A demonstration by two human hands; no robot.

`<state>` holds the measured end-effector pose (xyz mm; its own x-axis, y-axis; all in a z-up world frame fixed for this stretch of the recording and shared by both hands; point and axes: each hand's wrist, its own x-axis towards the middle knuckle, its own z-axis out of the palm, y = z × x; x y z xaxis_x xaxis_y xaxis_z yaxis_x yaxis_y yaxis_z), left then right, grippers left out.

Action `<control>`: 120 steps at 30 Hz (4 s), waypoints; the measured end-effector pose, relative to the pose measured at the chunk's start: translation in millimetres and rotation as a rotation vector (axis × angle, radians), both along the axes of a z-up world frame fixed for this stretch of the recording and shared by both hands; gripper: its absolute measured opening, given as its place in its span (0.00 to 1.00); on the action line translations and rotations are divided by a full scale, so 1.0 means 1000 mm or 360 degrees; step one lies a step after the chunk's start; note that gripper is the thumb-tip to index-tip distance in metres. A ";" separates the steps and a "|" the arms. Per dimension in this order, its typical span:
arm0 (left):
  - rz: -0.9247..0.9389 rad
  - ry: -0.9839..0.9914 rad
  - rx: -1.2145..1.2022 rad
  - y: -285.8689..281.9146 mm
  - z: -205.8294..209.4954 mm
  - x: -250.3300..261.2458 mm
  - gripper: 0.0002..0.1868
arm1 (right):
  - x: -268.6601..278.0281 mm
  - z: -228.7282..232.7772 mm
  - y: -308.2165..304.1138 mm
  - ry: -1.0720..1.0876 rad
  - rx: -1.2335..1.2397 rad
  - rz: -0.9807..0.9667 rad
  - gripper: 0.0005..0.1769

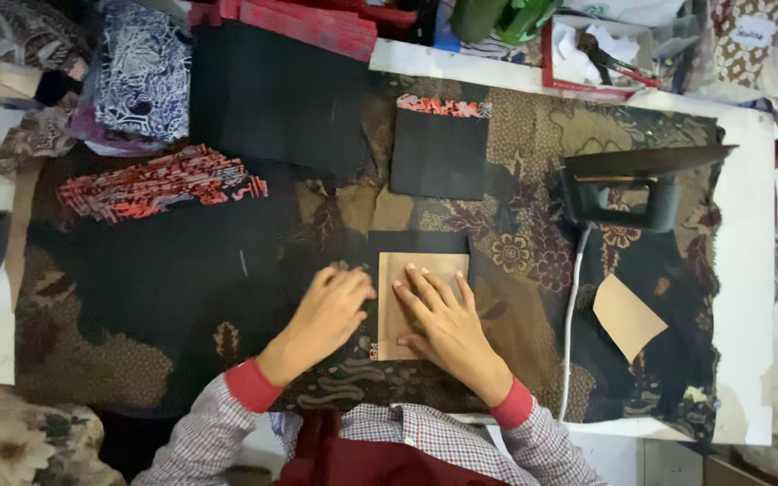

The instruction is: The person irons small rectangular pieces of black fabric on a patterned work surface. They repeatedly place a brown paper template over the fabric, press it with an iron, remove the template, and fold the fabric edges before repeating the process on multiple pieces.

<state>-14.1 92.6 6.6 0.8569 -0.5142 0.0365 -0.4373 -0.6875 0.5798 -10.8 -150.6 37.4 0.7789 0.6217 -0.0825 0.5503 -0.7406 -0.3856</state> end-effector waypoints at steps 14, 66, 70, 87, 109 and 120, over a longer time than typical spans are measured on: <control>0.0396 0.0018 -0.0099 -0.006 -0.006 -0.033 0.30 | -0.002 -0.005 0.003 -0.0029 -0.0076 -0.0046 0.48; -0.0335 -0.0182 0.0441 -0.028 -0.008 -0.002 0.46 | -0.021 0.099 -0.088 0.0267 -0.0018 -0.0895 0.17; -0.0372 -0.0189 0.0500 -0.028 -0.010 -0.002 0.39 | -0.054 0.080 -0.053 0.0295 -0.0403 -0.0280 0.23; -0.0353 -0.0550 0.0026 -0.021 -0.035 0.028 0.13 | -0.085 0.025 0.000 0.0386 -0.0578 -0.0428 0.24; -0.0903 -0.0763 0.0272 -0.037 -0.029 0.129 0.03 | -0.046 0.025 0.023 0.0358 -0.0413 -0.0615 0.22; -0.1014 -0.0968 0.0720 -0.056 -0.038 0.145 0.05 | -0.024 0.020 0.028 0.0282 -0.0481 -0.0593 0.22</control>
<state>131.2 36.5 -31.5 0.3158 -0.9466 0.0653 -0.9385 -0.3217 -0.1254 -35.1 -122.4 57.2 0.9010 0.2320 -0.3665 0.1730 -0.9670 -0.1870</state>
